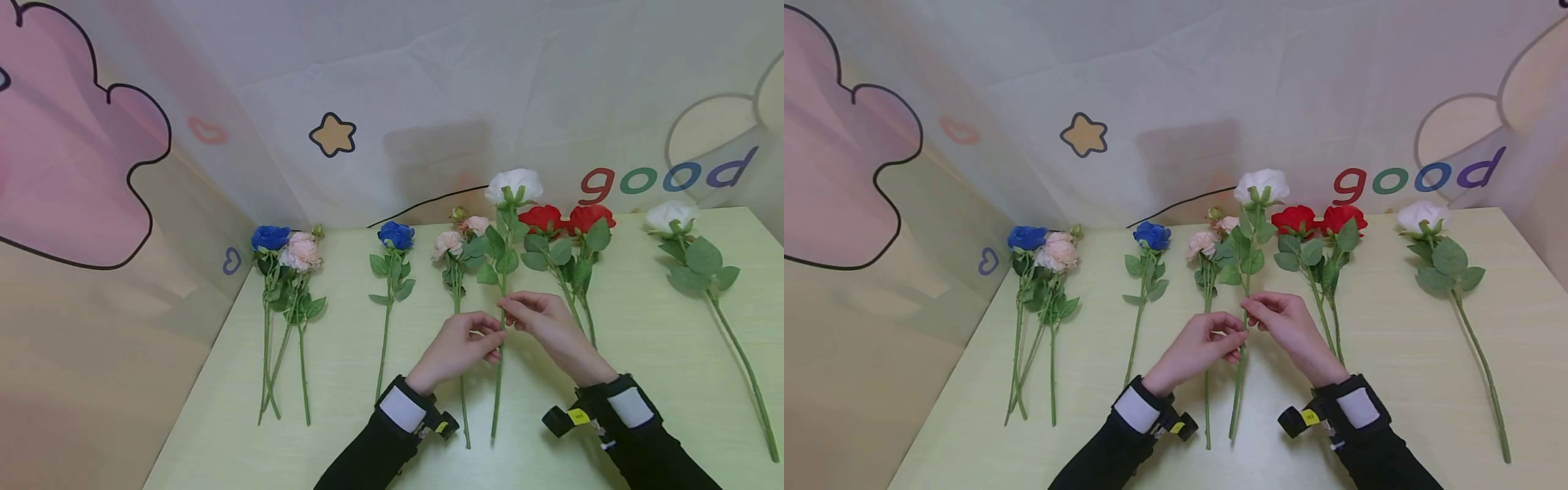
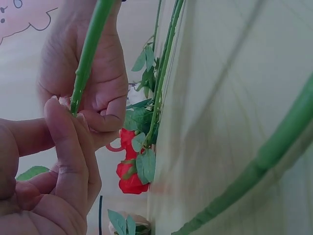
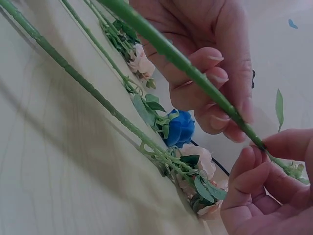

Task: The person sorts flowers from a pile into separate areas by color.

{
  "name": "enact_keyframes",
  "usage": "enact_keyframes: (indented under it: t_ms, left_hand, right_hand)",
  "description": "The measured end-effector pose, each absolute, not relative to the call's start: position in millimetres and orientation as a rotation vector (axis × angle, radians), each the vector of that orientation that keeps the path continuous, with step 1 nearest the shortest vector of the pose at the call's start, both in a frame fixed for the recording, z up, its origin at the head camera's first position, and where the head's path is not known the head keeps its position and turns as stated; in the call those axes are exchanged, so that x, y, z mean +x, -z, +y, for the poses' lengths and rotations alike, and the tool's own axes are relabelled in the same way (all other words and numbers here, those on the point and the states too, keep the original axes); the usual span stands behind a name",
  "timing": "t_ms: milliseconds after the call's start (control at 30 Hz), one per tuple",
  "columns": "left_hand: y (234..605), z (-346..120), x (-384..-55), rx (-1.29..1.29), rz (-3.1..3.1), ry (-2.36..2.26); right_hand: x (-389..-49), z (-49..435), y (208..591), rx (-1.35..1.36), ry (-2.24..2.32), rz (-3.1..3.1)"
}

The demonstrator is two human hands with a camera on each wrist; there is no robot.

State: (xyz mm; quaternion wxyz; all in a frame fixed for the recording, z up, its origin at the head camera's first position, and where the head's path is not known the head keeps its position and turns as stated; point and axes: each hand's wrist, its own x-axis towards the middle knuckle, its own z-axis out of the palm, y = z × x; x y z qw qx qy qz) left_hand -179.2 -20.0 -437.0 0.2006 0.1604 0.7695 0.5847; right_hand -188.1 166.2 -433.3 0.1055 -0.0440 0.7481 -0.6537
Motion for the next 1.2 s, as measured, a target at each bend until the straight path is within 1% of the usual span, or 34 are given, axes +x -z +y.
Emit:
enact_keyframes:
  t_ms: [333,600,833,1200]
  left_hand:
    - [438,-22,-181,0.448,2.218,-1.589]
    - [431,-40,-185,0.433,2.367,-1.576]
    - [428,-61,-184,0.496,2.588,-1.434]
    - [420,-102,-188,0.461,2.802,-1.317]
  right_hand:
    - [-190,167,433,-0.084,1.845,2.311]
    - [-193,181,431,-0.053,1.704,2.438]
    - [-194,213,431,-0.021,1.606,2.491]
    - [-193,274,433,-0.058,1.390,2.792]
